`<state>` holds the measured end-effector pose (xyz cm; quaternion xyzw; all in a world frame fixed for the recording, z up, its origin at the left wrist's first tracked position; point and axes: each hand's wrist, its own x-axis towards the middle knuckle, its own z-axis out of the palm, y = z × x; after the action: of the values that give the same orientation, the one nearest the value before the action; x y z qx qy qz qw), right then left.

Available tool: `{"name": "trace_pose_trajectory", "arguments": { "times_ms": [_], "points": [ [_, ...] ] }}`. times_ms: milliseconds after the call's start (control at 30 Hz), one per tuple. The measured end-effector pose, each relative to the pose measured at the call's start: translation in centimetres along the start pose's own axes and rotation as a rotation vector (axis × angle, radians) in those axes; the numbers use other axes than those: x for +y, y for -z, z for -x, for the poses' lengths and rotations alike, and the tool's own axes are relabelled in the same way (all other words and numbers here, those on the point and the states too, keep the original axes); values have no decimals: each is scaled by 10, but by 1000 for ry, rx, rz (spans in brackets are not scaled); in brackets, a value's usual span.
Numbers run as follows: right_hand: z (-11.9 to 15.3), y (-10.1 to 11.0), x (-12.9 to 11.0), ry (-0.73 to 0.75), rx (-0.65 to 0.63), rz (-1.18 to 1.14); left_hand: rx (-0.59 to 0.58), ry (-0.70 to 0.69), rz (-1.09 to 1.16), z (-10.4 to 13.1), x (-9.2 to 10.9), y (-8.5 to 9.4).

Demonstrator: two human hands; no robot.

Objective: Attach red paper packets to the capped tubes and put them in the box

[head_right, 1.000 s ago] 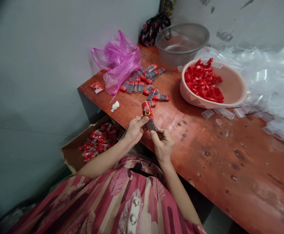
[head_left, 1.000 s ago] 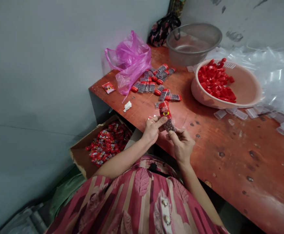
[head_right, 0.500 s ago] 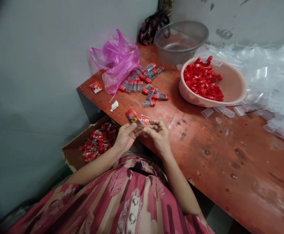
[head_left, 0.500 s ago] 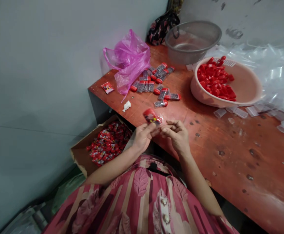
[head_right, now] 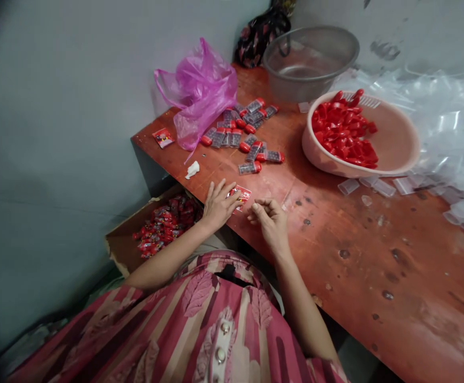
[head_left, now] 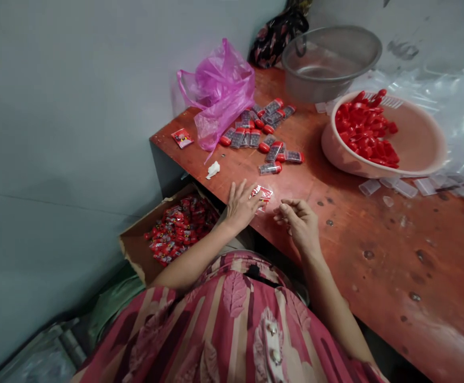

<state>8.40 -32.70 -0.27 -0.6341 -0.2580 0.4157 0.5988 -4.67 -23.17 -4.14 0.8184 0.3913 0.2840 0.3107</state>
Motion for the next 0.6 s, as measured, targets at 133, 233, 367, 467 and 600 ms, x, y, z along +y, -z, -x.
{"name": "trace_pose_trajectory", "arguments": {
  "times_ms": [133, 233, 367, 467, 600],
  "points": [
    [-2, 2, 10, 4, -31, 18, 31, 38, -17, -3, -6, -8],
    [-10, -1, 14, 39, 2, 33, 91, 46, 66, 0, -4, -6],
    [-22, -12, 11, 18, -34, -66, 95, 30, 268, 4, 14, 4],
    [-28, -16, 5, 1, -62, -125, 87, 150, 545, 5, 28, 12],
    [-34, -12, -4, 8, -153, -45, -62, 449, 902, 2, 28, 16]
  ]
}}
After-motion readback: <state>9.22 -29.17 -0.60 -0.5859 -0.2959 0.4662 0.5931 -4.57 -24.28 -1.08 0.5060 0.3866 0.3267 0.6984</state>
